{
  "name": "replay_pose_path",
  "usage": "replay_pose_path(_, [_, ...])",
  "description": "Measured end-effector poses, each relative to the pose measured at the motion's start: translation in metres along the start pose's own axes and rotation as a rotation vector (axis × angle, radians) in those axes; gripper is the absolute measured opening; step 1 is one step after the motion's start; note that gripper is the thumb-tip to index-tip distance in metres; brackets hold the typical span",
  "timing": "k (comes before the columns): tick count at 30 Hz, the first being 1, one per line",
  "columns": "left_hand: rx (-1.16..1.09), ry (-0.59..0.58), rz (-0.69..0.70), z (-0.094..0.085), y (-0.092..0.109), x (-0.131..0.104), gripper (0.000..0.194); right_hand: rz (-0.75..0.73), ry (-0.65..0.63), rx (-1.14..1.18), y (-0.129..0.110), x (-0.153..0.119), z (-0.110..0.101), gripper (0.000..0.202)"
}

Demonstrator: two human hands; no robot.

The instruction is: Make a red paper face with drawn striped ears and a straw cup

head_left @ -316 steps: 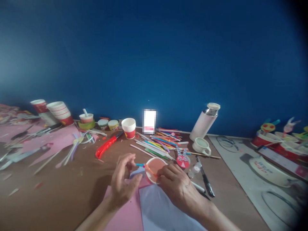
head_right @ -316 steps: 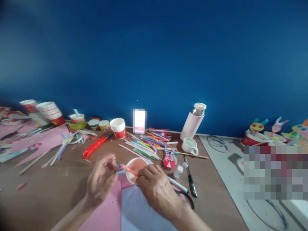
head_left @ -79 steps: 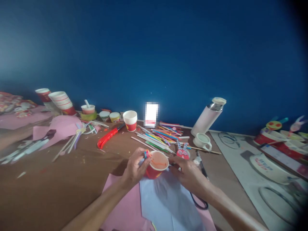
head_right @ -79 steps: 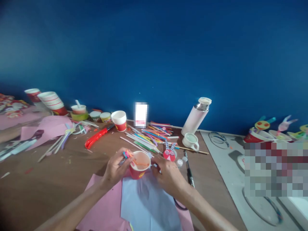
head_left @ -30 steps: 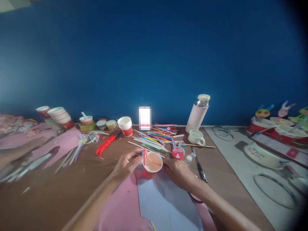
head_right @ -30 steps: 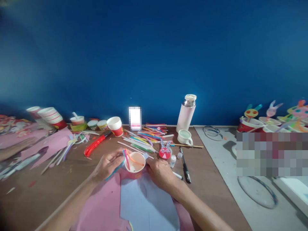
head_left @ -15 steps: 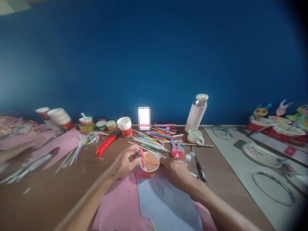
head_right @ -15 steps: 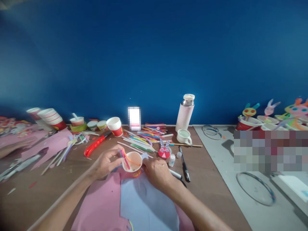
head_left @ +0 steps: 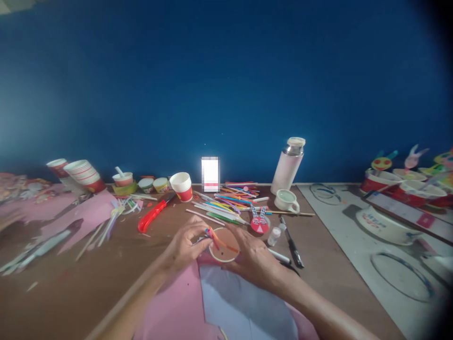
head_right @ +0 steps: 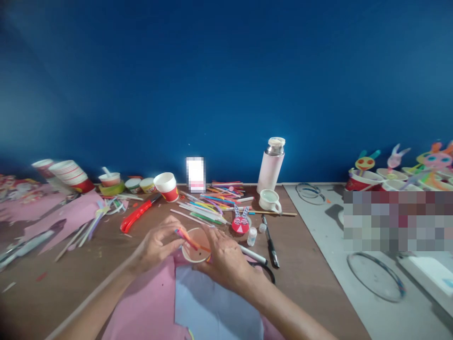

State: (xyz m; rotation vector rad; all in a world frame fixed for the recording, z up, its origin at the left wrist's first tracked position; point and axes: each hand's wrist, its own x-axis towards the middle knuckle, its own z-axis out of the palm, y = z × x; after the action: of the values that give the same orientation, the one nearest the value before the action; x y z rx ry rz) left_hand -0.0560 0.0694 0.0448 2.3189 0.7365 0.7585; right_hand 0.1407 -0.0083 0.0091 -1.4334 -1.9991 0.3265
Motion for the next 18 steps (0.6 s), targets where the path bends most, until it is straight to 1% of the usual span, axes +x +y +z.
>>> replay_pose_path(2, [-0.018,-0.029,-0.026,-0.001,0.004,0.000,0.016,0.008,-0.015,-0.013,-0.001,0.001,0.003,0.079])
replay_pose_path(7, [-0.052,-0.047,-0.064,0.001,0.012,0.002,0.017,-0.015,-0.056,-0.053,-0.005,0.001,0.003,0.076])
replay_pose_path(13, [-0.058,-0.051,-0.012,0.011,0.008,0.000,0.017,-0.017,-0.071,0.001,-0.007,-0.002,0.004,0.076])
replay_pose_path(18, [-0.091,-0.060,-0.013,0.010,0.005,0.000,0.015,-0.026,-0.056,0.009,-0.006,-0.003,0.008,0.082])
